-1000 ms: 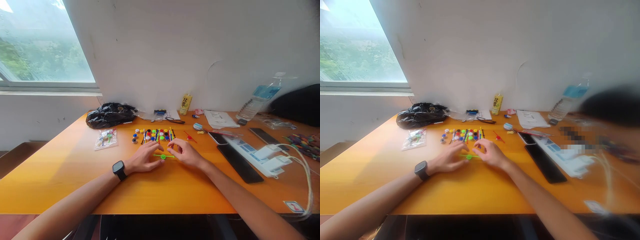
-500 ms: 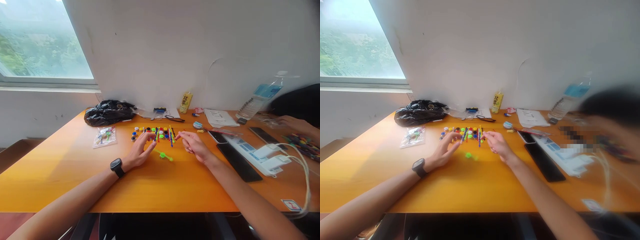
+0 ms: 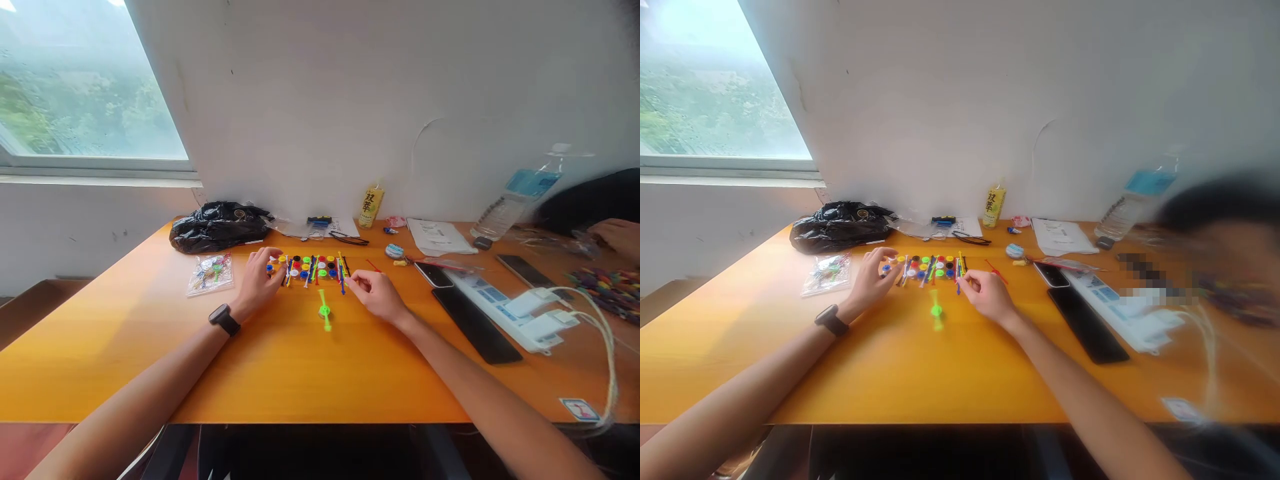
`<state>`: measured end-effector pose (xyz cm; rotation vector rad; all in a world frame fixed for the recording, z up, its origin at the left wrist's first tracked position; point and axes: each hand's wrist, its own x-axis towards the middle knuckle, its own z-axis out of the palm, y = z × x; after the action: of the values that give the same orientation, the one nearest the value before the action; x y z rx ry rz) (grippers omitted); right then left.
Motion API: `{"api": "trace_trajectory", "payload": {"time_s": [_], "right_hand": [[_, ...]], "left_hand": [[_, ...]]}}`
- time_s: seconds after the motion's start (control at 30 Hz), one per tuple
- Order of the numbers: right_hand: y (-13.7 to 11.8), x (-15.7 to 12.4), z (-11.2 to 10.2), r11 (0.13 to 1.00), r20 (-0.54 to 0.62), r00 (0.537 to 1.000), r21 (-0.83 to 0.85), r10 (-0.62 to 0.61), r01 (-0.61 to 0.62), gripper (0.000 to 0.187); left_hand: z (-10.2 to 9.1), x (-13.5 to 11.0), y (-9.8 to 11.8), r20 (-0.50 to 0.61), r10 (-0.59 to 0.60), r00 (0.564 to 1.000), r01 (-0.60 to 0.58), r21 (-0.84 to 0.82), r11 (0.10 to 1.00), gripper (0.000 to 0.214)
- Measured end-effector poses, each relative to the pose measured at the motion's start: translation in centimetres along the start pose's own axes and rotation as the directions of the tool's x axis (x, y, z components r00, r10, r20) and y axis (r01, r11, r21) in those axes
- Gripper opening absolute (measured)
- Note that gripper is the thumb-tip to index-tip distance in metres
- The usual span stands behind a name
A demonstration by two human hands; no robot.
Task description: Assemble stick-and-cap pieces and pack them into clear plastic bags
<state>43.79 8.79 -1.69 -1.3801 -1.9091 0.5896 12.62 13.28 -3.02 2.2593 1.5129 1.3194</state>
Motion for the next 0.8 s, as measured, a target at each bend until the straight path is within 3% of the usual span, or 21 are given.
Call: {"api": "trace_trajectory", "payload": {"time_s": [0.1,0.23,0.4,0.53,0.8], "right_hand": [[0.1,-0.2,-0.3,0.972,0.083,0.993,-0.210,-0.085,0.101,0.034],[0.1,-0.1,-0.7,0.961,0.144,0.984,-0.241,-0.102,0.135,0.030],[0.3,0.1,-0.9,0.960,0.147,0.986,-0.255,-0.080,0.116,0.028],[0.1,0.0,-0.9,0.957,0.158,0.984,-0.262,-0.085,0.125,0.027],[0.3,-0.1,-0.6,0.956,0.191,0.977,-0.255,-0.096,0.144,0.026]], "left_hand": [[-0.1,0.5,-1.4,0.006,-0.089,0.996,0.088,0.097,0.991,0.014],[-0.1,0.9,-2.9,0.093,-0.191,0.977,0.186,0.051,0.981,0.018],[0.2,0.7,-3.3,0.164,-0.161,0.973,0.167,-0.026,0.986,0.025],[0.5,0.6,-2.9,0.151,-0.132,0.980,0.141,-0.055,0.988,0.019],[0.1,0.9,-2.1,0.103,-0.184,0.978,0.199,-0.165,0.966,0.018]]}}
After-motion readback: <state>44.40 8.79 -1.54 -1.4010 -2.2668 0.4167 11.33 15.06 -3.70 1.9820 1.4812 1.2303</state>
